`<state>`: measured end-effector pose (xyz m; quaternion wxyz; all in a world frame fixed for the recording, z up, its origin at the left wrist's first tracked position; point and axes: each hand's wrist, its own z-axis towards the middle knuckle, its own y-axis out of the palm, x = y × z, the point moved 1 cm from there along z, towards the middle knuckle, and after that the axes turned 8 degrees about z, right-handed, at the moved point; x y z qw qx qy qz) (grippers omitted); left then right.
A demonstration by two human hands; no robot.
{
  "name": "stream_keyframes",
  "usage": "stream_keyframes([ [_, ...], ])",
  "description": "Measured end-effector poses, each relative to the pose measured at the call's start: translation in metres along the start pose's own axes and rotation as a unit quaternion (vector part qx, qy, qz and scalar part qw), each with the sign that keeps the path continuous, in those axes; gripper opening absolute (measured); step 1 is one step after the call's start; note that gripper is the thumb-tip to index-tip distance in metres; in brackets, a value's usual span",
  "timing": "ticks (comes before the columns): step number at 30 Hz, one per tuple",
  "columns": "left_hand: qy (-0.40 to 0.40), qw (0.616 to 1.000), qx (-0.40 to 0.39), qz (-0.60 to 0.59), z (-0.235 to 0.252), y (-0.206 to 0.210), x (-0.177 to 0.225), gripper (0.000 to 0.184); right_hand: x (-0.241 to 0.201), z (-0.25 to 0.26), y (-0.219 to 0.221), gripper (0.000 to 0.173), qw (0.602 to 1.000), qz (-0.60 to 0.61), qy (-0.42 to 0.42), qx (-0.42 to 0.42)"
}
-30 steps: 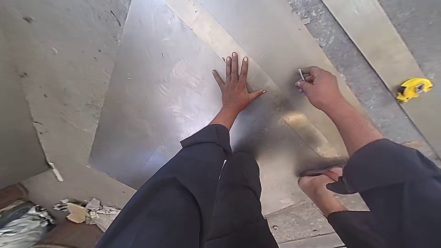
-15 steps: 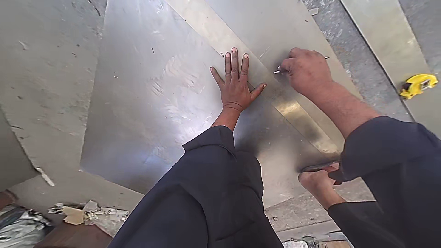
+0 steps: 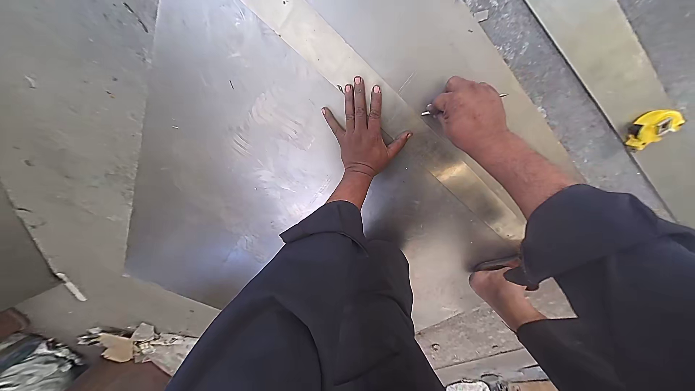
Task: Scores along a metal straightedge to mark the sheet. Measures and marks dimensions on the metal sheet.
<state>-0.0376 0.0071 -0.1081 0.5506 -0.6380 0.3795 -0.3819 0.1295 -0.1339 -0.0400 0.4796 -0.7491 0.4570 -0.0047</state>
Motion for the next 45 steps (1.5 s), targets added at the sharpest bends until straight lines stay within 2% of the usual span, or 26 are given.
stream_keyframes([
  [3, -0.001, 1.000, -0.004, 0.001, 0.002, -0.001, -0.001, 0.111, 0.011, -0.012, 0.001, 0.019, 0.992, 0.073, 0.082, 0.063],
  [6, -0.003, 1.000, -0.006, 0.006, 0.002, 0.000, 0.000, 0.111, 0.020, -0.042, 0.018, 0.021, 0.978, 0.140, 0.128, 0.081],
  [12, 0.000, 1.000, 0.008, 0.011, 0.000, 0.000, 0.002, 0.111, 0.028, -0.110, 0.078, 0.056, 0.974, 0.125, 0.071, 0.176],
  [14, 0.002, 1.000, 0.013, 0.015, 0.001, 0.000, 0.001, 0.111, 0.023, -0.119, 0.093, 0.069, 0.976, 0.102, 0.052, 0.186],
  [16, 0.003, 1.000, 0.017, 0.018, 0.001, 0.000, 0.001, 0.110, 0.018, -0.122, 0.101, 0.074, 0.978, 0.087, 0.059, 0.180],
  [25, -0.003, 0.999, -0.007, 0.032, 0.002, -0.002, 0.003, 0.109, 0.006, -0.117, 0.101, 0.062, 0.974, 0.086, 0.093, 0.188],
  [45, -0.005, 1.000, 0.000, 0.030, 0.002, 0.000, 0.004, 0.111, 0.003, -0.115, 0.100, 0.059, 0.974, 0.084, 0.107, 0.183],
])
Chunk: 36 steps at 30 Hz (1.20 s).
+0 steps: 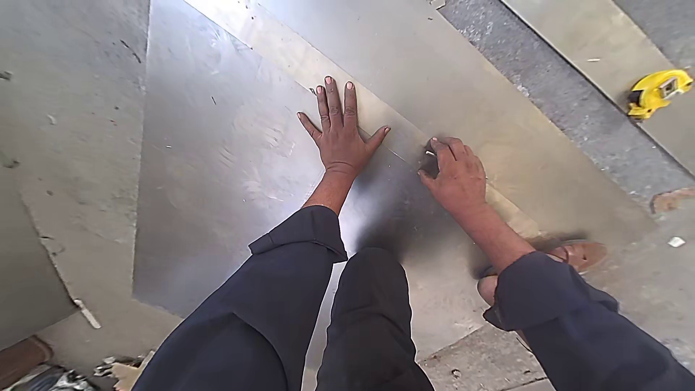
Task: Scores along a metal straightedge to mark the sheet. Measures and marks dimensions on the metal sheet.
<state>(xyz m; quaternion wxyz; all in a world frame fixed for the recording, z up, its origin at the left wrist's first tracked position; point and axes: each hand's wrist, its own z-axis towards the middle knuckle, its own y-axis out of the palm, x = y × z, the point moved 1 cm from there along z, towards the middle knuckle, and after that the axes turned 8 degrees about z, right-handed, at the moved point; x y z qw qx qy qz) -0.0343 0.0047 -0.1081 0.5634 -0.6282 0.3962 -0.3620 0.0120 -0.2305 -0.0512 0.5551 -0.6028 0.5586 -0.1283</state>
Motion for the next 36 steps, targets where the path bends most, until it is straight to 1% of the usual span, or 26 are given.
stream_keyframes([
  [3, 0.001, 1.000, 0.004, -0.003, -0.001, 0.000, -0.001, 0.111, -0.002, 0.000, 0.001, 0.059, 1.000, -0.006, 0.005, -0.015],
  [7, 0.004, 1.000, 0.002, -0.006, -0.001, 0.002, -0.001, 0.111, 0.000, -0.001, 0.001, 0.057, 1.000, -0.011, -0.012, -0.006],
  [14, 0.001, 1.000, 0.004, -0.006, 0.001, 0.002, 0.000, 0.110, -0.002, 0.000, 0.004, 0.057, 1.000, -0.015, -0.003, -0.011],
  [18, 0.004, 1.000, -0.026, -0.017, 0.000, -0.007, 0.001, 0.112, 0.003, -0.011, -0.006, 0.054, 0.999, 0.018, -0.029, -0.037],
  [20, 0.005, 0.999, -0.049, -0.022, 0.000, -0.009, 0.006, 0.114, 0.019, -0.032, -0.018, 0.054, 0.998, 0.024, -0.042, -0.050],
  [21, 0.003, 0.998, -0.060, -0.019, 0.000, -0.010, 0.007, 0.116, 0.032, -0.046, -0.025, 0.049, 0.997, 0.019, -0.054, -0.049],
  [23, -0.004, 0.998, -0.060, -0.007, 0.003, -0.009, 0.005, 0.118, 0.069, -0.080, -0.042, 0.037, 0.996, 0.010, -0.074, -0.050],
  [24, -0.005, 0.998, -0.058, -0.004, 0.002, -0.009, 0.003, 0.118, 0.091, -0.102, -0.054, 0.035, 0.995, -0.003, -0.062, -0.076],
  [26, -0.007, 0.998, -0.061, -0.003, 0.001, -0.008, 0.002, 0.117, 0.137, -0.144, -0.076, 0.036, 0.992, -0.040, -0.017, -0.119],
  [28, -0.010, 0.998, -0.065, -0.001, 0.002, -0.008, 0.002, 0.117, 0.176, -0.179, -0.083, 0.042, 0.989, -0.084, 0.025, -0.119],
  [29, -0.007, 0.998, -0.066, 0.003, 0.003, -0.008, 0.002, 0.116, 0.186, -0.191, -0.082, 0.047, 0.987, -0.098, 0.046, -0.119],
  [32, -0.004, 0.997, -0.073, 0.012, 0.002, -0.005, 0.001, 0.114, 0.188, -0.213, -0.069, 0.056, 0.987, -0.104, 0.087, -0.089],
  [36, -0.001, 0.996, -0.081, 0.025, 0.004, 0.000, -0.003, 0.112, 0.186, -0.217, -0.053, 0.055, 0.989, -0.105, 0.090, -0.044],
])
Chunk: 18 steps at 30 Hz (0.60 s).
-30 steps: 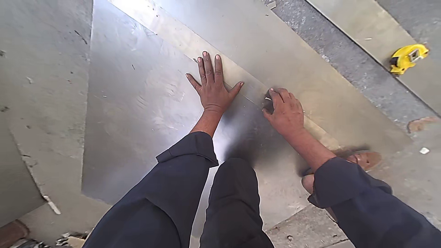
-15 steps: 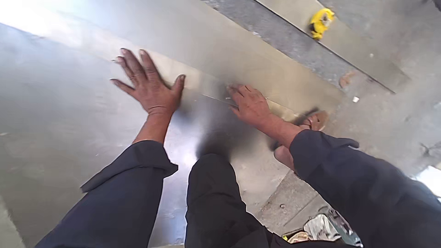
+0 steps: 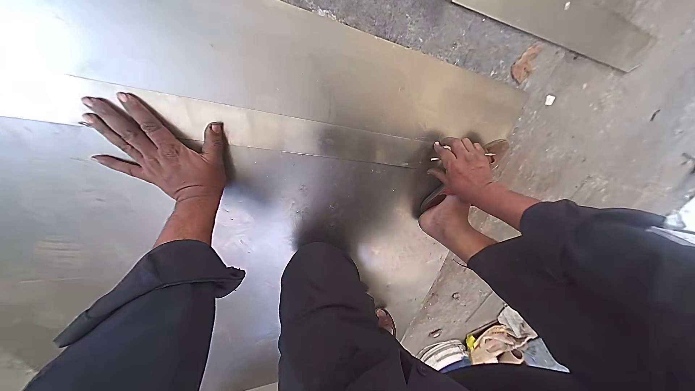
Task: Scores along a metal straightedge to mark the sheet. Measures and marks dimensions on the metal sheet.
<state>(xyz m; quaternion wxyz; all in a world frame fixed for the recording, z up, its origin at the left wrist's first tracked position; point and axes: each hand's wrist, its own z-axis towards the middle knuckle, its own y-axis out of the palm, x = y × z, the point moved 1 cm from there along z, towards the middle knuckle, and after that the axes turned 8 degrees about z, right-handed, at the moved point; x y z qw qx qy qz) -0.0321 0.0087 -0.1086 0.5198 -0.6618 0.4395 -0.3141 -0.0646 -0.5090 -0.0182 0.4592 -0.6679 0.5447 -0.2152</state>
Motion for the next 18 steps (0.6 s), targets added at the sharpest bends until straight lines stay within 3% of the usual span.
stream_keyframes([
  [18, 0.002, 1.000, -0.011, 0.008, 0.0009, 0.0047, -0.0034, 0.114, 0.0018, -0.0003, 0.0012, 0.053, 1.000, 0.019, 0.010, 0.023],
])
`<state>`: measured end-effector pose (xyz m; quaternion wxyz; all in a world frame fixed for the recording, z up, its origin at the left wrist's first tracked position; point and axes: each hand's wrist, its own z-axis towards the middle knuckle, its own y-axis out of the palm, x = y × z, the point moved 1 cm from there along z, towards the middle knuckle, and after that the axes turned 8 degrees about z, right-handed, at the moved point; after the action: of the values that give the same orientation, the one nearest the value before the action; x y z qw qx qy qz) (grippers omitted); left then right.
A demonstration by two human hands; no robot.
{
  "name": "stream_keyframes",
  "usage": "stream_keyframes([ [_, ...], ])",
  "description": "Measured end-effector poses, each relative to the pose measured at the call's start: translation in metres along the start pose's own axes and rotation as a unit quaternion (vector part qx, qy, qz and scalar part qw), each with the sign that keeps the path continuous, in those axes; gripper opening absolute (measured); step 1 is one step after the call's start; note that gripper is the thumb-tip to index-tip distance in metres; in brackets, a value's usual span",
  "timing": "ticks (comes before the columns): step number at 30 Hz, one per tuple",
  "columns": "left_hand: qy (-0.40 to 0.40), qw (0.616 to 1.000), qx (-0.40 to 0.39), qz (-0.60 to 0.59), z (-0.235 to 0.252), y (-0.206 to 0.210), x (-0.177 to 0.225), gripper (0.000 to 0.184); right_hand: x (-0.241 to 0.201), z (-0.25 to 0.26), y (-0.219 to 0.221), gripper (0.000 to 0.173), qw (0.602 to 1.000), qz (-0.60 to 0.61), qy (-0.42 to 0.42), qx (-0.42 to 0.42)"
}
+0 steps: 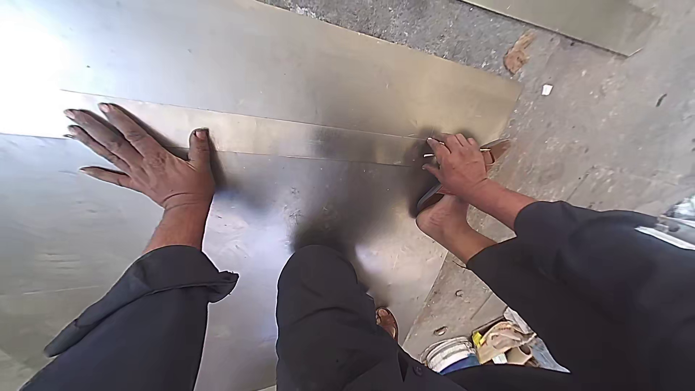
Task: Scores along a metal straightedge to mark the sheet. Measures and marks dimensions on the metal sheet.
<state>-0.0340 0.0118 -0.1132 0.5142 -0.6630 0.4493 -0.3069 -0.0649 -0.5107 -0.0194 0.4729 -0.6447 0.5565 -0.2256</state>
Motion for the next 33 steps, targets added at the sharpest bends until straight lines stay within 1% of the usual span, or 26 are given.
stream_keyframes([
  [6, 0.001, 1.000, -0.002, -0.003, -0.001, -0.001, 0.000, 0.113, 0.001, 0.000, 0.000, 0.052, 1.000, -0.002, -0.008, 0.011],
  [16, 0.000, 1.000, -0.003, -0.003, 0.001, 0.004, -0.003, 0.112, 0.001, 0.001, 0.000, 0.053, 1.000, -0.002, -0.005, -0.001],
  [19, 0.000, 1.000, -0.006, -0.005, 0.001, 0.000, -0.001, 0.113, 0.003, 0.001, 0.002, 0.052, 1.000, -0.006, -0.012, 0.014],
  [30, -0.015, 0.998, -0.067, -0.001, -0.001, -0.030, 0.010, 0.123, 0.001, 0.002, 0.000, 0.053, 1.000, 0.002, 0.003, -0.002],
  [33, -0.019, 0.993, -0.119, 0.001, 0.003, -0.051, 0.018, 0.134, 0.002, 0.002, 0.002, 0.051, 1.000, -0.006, -0.006, 0.010],
])
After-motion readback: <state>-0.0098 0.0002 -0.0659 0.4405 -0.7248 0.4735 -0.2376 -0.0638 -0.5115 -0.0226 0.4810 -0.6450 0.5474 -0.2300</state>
